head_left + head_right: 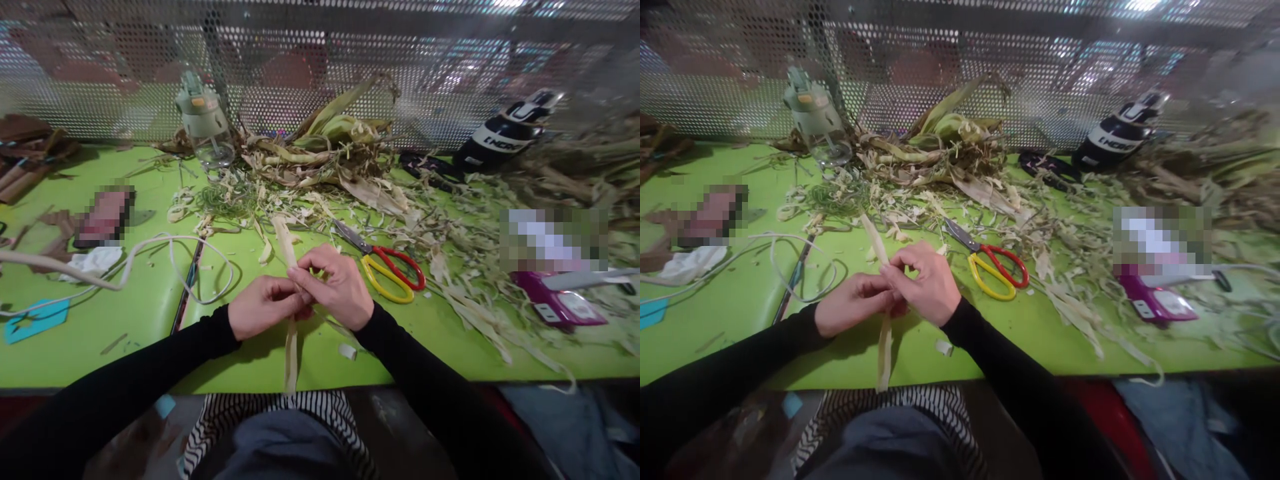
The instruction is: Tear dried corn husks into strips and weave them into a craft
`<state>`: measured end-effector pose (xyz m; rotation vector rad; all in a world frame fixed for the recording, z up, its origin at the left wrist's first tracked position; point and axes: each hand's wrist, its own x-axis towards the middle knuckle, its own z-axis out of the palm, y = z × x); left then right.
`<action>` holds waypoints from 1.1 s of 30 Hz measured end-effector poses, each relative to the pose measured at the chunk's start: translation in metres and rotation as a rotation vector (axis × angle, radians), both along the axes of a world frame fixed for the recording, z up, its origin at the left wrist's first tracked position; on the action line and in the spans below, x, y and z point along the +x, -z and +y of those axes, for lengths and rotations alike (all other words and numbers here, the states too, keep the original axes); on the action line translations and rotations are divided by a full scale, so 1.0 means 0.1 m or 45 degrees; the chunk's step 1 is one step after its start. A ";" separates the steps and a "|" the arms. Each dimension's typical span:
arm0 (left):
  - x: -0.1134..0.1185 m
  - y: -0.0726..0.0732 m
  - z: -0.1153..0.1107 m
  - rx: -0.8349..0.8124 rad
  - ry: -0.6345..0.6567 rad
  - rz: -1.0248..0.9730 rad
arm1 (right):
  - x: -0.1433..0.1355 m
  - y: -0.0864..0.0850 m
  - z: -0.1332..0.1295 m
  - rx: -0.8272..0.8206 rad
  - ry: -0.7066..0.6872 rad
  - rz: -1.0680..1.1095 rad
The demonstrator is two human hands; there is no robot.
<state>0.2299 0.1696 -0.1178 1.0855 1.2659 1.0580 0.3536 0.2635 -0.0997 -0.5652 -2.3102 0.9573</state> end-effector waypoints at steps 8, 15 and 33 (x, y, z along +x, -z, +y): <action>0.03 0.04 -0.04 0.086 0.040 0.190 | -0.04 0.01 0.00 0.055 -0.013 -0.005; -0.01 -0.02 0.04 -0.109 -0.329 -0.512 | 0.07 -0.07 0.13 0.387 0.253 0.184; -0.22 0.01 0.15 -0.086 -0.450 -0.475 | 0.12 -0.07 0.15 0.121 -0.103 -0.258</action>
